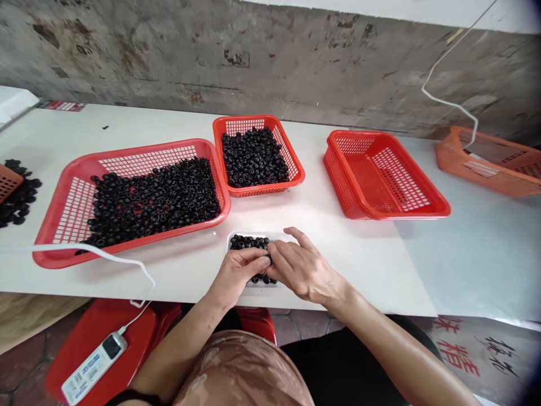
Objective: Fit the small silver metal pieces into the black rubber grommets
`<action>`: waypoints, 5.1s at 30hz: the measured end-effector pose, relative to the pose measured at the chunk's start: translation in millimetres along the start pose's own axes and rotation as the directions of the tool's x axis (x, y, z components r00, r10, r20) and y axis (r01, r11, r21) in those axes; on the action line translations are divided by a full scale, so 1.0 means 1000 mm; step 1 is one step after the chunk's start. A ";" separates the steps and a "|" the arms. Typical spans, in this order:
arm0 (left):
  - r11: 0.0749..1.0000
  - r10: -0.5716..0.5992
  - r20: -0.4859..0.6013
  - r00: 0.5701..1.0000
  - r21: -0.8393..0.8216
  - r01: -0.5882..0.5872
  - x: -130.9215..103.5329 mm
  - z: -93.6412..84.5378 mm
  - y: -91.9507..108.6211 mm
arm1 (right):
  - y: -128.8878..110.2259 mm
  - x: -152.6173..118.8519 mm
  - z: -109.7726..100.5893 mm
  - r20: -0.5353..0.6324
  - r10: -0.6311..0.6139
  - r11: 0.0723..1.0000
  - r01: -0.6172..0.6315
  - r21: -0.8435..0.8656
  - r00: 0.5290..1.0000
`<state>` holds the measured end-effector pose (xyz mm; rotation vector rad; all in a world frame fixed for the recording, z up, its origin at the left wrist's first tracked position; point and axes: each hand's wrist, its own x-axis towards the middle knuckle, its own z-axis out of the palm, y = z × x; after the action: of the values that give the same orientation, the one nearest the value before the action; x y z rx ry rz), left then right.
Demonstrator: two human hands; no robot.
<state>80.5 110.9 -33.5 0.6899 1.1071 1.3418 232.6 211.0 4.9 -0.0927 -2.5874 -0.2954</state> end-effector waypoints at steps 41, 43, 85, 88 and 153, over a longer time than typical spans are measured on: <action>0.998 -0.024 0.016 1.000 -0.052 0.025 -0.001 0.010 0.005 | -0.003 -0.016 0.006 -0.103 0.216 0.941 -0.179 0.286 0.971; 0.999 -0.014 0.014 1.000 -0.046 0.015 -0.001 0.010 0.004 | -0.003 -0.016 0.006 -0.089 0.236 0.928 -0.198 0.315 0.968; 0.997 -0.046 -0.004 0.999 0.064 0.046 -0.001 0.000 0.002 | -0.009 -0.003 0.005 0.062 0.254 0.961 -0.259 0.093 0.965; 0.996 -0.032 0.004 0.999 0.088 0.032 -0.002 0.000 0.000 | -0.009 -0.005 0.006 0.074 0.189 0.979 -0.193 0.065 0.979; 0.734 0.422 -0.148 0.895 0.636 -0.241 -0.012 -0.024 -0.006 | 0.069 0.027 0.028 -0.040 0.694 0.667 -0.622 0.410 0.719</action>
<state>62.5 93.3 -45.2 1.2468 1.7495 1.4180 203.9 285.3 8.4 -0.8122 -2.1765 0.4408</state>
